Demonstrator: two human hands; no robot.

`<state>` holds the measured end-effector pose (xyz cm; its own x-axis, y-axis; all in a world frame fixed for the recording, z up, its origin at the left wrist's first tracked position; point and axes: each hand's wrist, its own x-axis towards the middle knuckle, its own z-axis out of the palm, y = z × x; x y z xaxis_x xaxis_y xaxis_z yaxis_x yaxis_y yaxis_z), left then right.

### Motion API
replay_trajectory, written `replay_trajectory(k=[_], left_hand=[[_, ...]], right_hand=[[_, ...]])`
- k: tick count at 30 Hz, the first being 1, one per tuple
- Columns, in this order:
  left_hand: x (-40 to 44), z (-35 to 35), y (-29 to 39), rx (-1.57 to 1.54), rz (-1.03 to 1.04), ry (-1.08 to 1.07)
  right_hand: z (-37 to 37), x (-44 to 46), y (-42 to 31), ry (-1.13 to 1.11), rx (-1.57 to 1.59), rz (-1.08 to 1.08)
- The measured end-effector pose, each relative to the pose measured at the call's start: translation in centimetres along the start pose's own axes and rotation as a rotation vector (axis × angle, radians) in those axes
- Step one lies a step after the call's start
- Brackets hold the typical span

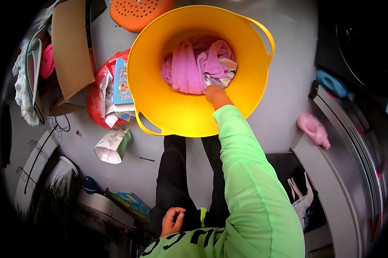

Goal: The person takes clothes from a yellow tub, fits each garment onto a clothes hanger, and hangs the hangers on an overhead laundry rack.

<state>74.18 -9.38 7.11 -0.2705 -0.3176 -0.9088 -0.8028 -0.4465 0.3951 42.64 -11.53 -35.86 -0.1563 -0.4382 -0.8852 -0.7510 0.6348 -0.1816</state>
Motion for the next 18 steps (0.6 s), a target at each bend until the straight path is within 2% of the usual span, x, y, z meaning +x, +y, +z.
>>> replay_trajectory(k=[2,5,7,9,10,12,13,16,17,18], left_hand=[[-0.2,0.5,0.3,0.006,0.0,0.002],[-1.5,1.0,1.4,-0.034,0.043,0.0],[-2.6,1.0,2.1,-0.102,0.05,-0.019],[-4.1,0.7,2.8,-0.211,0.04,-0.051],[-4.5,0.1,3.4,-0.223,0.007,-0.122],[-4.8,-0.4,4.4,-0.454,0.112,-0.141],[-4.9,-1.0,5.3,-0.6,0.028,-0.162],[-6.1,-2.9,12.9,-1.057,-0.26,-0.208],[-6.1,-3.4,14.4,-1.233,-0.187,-0.364],[-6.1,-3.9,15.9,-1.395,-0.136,-0.537]], right_hand=[[0.1,0.1,0.5,-0.03,0.082,-0.017],[-1.6,-4.7,0.0,0.23,0.589,-0.011],[-2.9,-9.9,-0.4,0.482,0.805,-0.197],[-8.1,-18.2,-2.7,0.107,1.266,-0.027],[-9.5,-22.0,-3.7,0.173,1.313,-0.102],[-14.6,-31.6,-6.1,0.026,1.612,-0.216],[-16.7,-36.1,-7.6,-0.014,1.726,-0.278],[-22.5,-50.9,-11.4,-0.299,1.778,-0.462],[-23.0,-54.8,-12.0,-0.323,1.636,-0.65],[-24.1,-58.5,-12.9,-0.458,1.563,-0.85]])
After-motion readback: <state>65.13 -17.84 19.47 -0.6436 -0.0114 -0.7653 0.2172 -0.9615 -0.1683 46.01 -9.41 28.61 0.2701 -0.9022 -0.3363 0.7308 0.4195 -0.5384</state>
